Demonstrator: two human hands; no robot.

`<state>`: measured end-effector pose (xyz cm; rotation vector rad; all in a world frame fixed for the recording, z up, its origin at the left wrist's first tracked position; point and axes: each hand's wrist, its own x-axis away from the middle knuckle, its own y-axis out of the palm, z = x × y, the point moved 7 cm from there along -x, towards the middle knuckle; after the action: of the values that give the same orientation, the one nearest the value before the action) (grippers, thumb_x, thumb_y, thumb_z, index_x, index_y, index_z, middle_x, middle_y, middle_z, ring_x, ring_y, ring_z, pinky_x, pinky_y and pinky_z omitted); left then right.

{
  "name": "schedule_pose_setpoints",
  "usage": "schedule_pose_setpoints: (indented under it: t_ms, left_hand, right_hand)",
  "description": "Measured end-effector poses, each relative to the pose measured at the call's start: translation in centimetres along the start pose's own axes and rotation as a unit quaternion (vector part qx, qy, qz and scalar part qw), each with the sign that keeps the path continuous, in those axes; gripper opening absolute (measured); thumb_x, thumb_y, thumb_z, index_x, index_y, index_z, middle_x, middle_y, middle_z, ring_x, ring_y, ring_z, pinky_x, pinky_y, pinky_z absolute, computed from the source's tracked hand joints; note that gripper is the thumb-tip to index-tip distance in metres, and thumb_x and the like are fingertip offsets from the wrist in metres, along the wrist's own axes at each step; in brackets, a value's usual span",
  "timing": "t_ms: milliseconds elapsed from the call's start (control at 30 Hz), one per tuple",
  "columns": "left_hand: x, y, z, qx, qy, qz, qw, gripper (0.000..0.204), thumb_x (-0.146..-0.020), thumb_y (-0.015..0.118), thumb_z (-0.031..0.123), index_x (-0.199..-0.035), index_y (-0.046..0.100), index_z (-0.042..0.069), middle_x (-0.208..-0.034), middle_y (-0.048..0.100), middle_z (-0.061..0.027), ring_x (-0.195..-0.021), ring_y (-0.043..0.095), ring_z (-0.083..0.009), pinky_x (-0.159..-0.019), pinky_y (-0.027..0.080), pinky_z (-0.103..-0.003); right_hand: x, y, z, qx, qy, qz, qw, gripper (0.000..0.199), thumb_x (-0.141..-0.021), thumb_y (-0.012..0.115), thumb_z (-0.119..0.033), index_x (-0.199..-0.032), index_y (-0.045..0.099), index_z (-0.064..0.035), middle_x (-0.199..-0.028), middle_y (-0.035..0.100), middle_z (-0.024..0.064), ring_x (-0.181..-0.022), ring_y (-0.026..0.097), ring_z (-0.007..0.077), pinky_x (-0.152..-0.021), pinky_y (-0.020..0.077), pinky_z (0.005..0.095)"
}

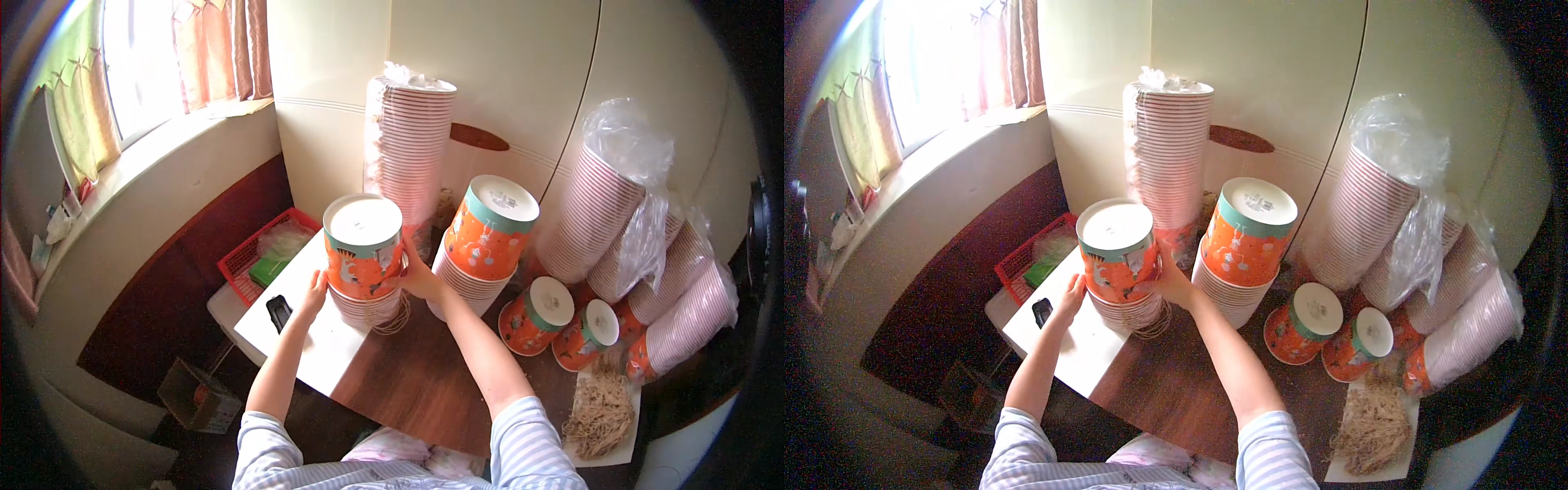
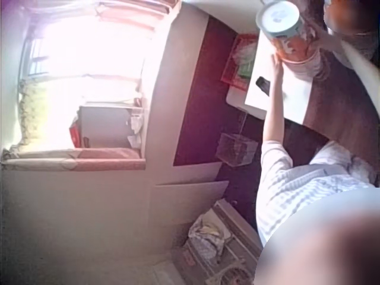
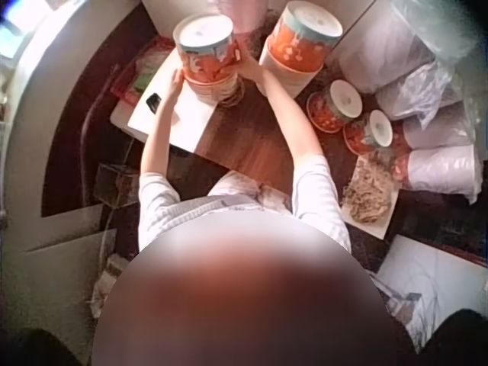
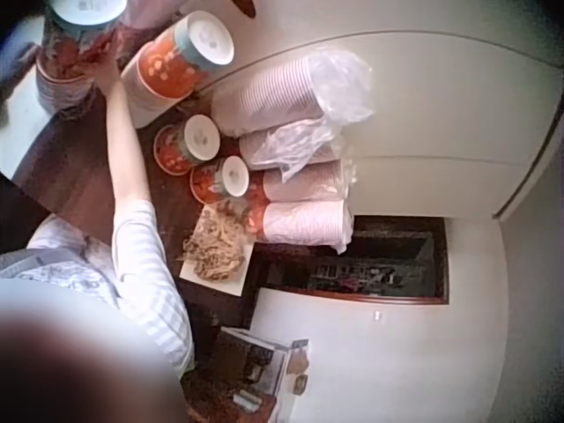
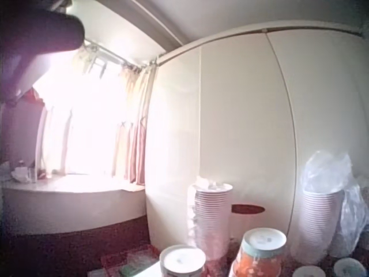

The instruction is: Manually attaching plastic handles to printed paper bowls in a packaging environment.

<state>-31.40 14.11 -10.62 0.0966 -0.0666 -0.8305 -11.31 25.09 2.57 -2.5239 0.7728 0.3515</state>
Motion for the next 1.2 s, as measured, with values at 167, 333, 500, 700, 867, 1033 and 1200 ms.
schedule_pose_setpoints:
  t_ms: [167,333,500,700,867,1033,1200]
  left_hand:
    - [-0.3,-0.3,-0.6,-0.006,-0.004,0.001,1.000,0.039,-0.092,0.042,0.026,-0.121,0.037,0.000,-0.109,0.050,-0.0068,-0.100,0.047,-0.0122,-0.086,0.039,-0.023]
    - [-0.9,-1.0,-2.0,-0.015,-0.016,0.013,1.000,0.045,-0.092,0.042,0.024,-0.128,0.029,0.000,-0.114,0.048,-0.0085,-0.102,0.046,-0.0124,-0.088,0.038,-0.023]
    - [-0.6,-0.6,-1.7,-0.064,-0.008,0.018,0.998,0.045,-0.093,0.040,0.025,-0.129,0.029,-0.001,-0.115,0.048,-0.0096,-0.102,0.046,-0.0130,-0.088,0.037,-0.023]
    - [-1.4,-1.4,-2.3,-0.095,0.080,0.072,0.990,0.027,-0.093,0.040,0.025,-0.105,0.047,0.002,-0.094,0.053,-0.0042,-0.085,0.048,-0.0121,-0.075,0.041,-0.025]
    - [1.3,-1.0,-1.2,-0.200,0.134,0.039,0.970,0.024,-0.093,0.041,0.026,-0.092,0.049,0.003,-0.074,0.047,-0.0006,-0.068,0.043,-0.0125,-0.059,0.039,-0.029]
    - [12.0,1.4,4.0,-0.307,0.150,-0.013,0.940,0.027,-0.088,0.048,0.026,-0.082,0.050,-0.001,-0.061,0.050,-0.0125,-0.057,0.049,-0.0214,-0.054,0.040,-0.034]
    - [19.6,2.8,1.2,-0.290,0.070,-0.071,0.952,0.027,-0.087,0.048,0.026,-0.080,0.051,-0.001,-0.069,0.053,-0.0225,-0.067,0.054,-0.0384,-0.057,0.041,-0.041]
  right_hand:
    - [0.4,0.5,1.6,-0.044,0.061,-0.011,0.997,0.116,-0.059,0.077,-0.003,-0.138,-0.006,-0.0131,-0.144,0.007,0.0086,-0.131,0.009,0.0178,-0.103,0.0247,0.0333]
    - [0.7,1.2,2.0,-0.115,0.040,-0.018,0.992,0.111,-0.061,0.076,-0.008,-0.137,-0.005,-0.0034,-0.142,0.012,0.0157,-0.130,0.014,0.0227,-0.106,0.0186,0.0338]
    - [1.3,1.1,0.9,-0.176,0.073,-0.023,0.981,0.107,-0.064,0.075,-0.008,-0.137,-0.004,-0.0028,-0.142,0.013,0.0153,-0.130,0.015,0.0224,-0.105,0.0195,0.0336]
    - [1.9,1.1,3.2,-0.019,0.067,-0.035,0.997,0.100,-0.069,0.071,-0.006,-0.138,-0.002,-0.0075,-0.131,0.034,0.0112,-0.112,0.041,0.0172,-0.089,0.0397,0.0298]
    - [3.5,0.4,2.2,0.006,-0.072,0.008,0.997,0.085,-0.072,0.068,-0.014,-0.136,0.013,-0.0042,-0.120,0.042,0.0119,-0.099,0.050,0.0200,-0.083,0.0429,0.0298]
    - [8.7,-0.5,-5.2,0.363,-0.020,0.003,0.932,0.055,-0.071,0.065,-0.028,-0.116,0.045,-0.0039,-0.122,0.043,0.0139,-0.111,0.043,0.0302,-0.095,0.0341,0.0401]
    - [8.1,-7.5,-17.4,0.617,-0.190,0.180,0.742,0.047,-0.070,0.066,-0.026,-0.110,0.051,-0.0064,-0.112,0.049,0.0072,-0.106,0.045,0.0226,-0.092,0.0319,0.0413]
